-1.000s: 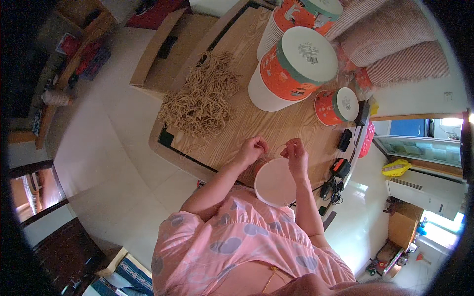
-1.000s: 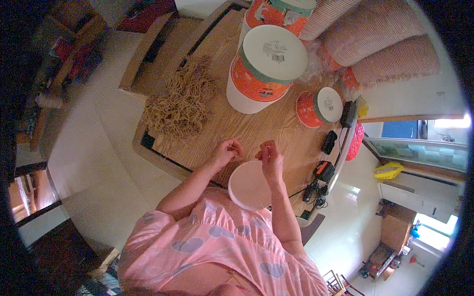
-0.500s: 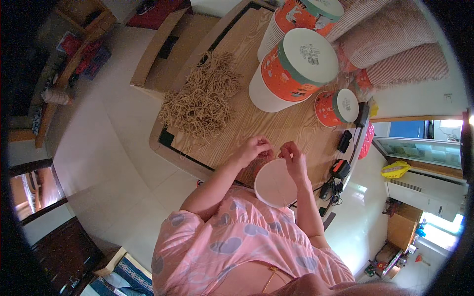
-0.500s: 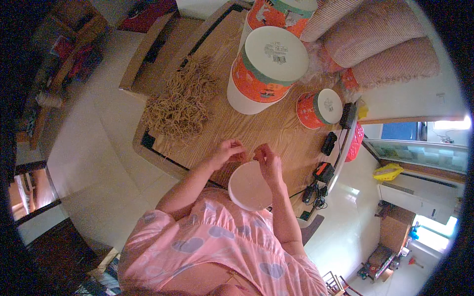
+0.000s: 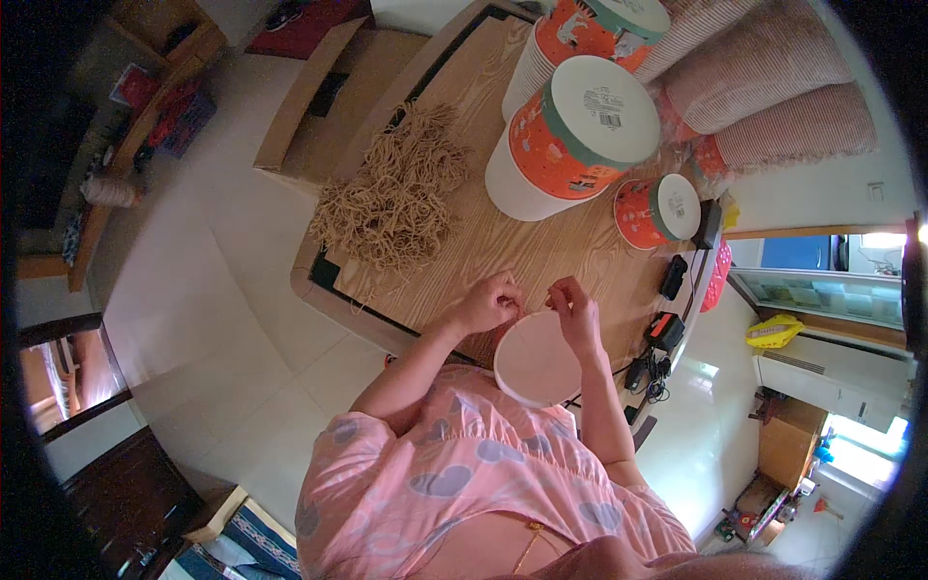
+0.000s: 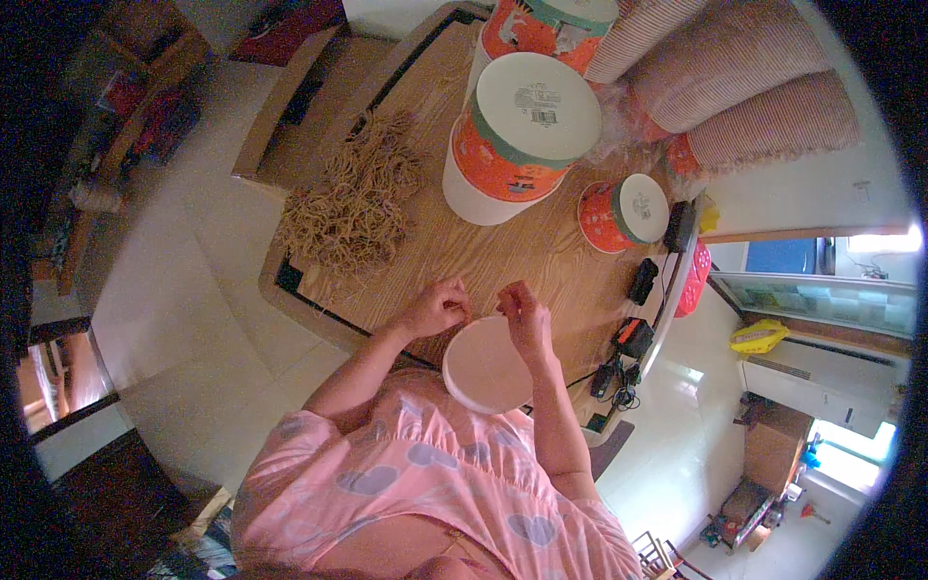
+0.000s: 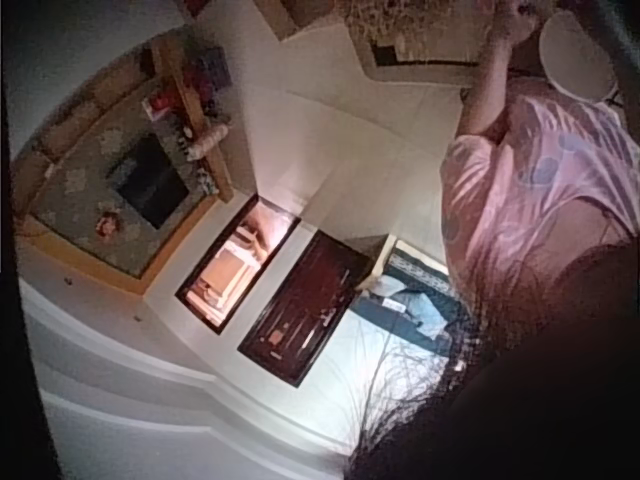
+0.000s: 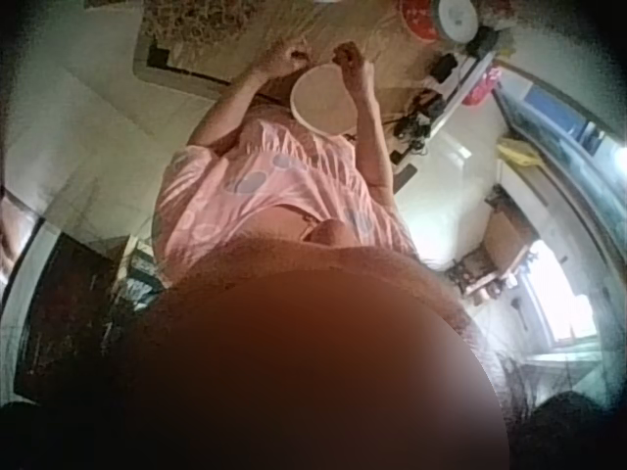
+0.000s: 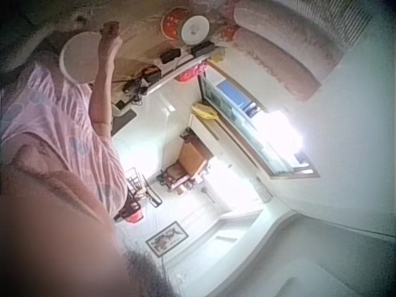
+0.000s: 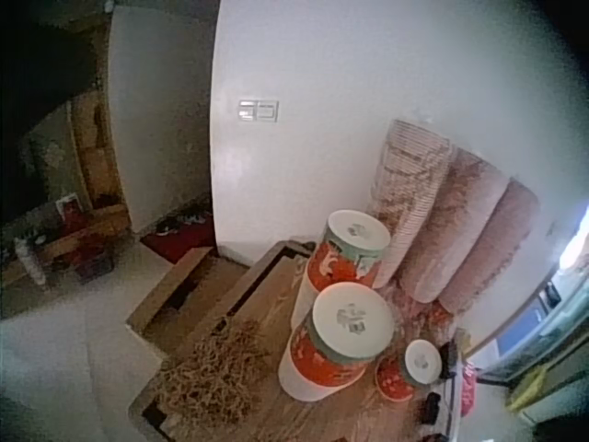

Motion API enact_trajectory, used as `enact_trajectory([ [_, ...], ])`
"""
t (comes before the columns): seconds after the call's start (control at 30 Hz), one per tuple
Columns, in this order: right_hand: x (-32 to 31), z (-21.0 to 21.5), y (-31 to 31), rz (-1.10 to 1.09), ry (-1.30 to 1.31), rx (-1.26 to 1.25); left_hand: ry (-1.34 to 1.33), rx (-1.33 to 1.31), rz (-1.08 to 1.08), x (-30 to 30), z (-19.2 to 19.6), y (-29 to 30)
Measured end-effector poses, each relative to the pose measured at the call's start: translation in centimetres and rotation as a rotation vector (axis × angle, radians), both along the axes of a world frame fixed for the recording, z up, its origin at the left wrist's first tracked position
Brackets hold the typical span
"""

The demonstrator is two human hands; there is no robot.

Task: Organizing, stacking, and preparing paper containers with decorative filler or labels.

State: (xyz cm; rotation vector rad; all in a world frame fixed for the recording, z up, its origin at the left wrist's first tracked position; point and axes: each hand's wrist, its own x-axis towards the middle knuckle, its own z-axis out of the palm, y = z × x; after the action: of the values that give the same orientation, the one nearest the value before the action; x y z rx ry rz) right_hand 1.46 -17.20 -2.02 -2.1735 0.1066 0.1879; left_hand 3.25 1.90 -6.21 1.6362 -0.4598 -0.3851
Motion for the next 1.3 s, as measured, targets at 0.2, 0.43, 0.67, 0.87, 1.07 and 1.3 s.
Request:
enact_trajectory([
  [0.2,0.0,-0.2,-0.1,0.011,-0.016,-0.056,-0.131,0.151,0.051,-0.3,0.4,-1.0],
  [0.43,-0.1,-0.2,0.0,0.058,-0.01,-0.097,-0.301,0.257,0.002,0.2,0.1,-2.1],
  [0.67,-0.3,0.8,0.5,0.114,-0.07,-0.144,0.032,0.026,0.025,0.1,-0.3,-2.2],
  [0.87,-0.7,1.8,1.6,0.045,-0.094,-0.133,0.808,-0.267,0.157,0.4,-0.3,-2.2],
  [1.07,-1.5,1.2,2.7,-0.067,-0.254,-0.243,0.933,-0.292,0.135,0.3,0.6,-2.1],
  [1.3,-2.0,0.8,2.8,-0.05,-0.396,-0.385,0.926,-0.308,0.228,-0.3,0.8,-2.6],
])
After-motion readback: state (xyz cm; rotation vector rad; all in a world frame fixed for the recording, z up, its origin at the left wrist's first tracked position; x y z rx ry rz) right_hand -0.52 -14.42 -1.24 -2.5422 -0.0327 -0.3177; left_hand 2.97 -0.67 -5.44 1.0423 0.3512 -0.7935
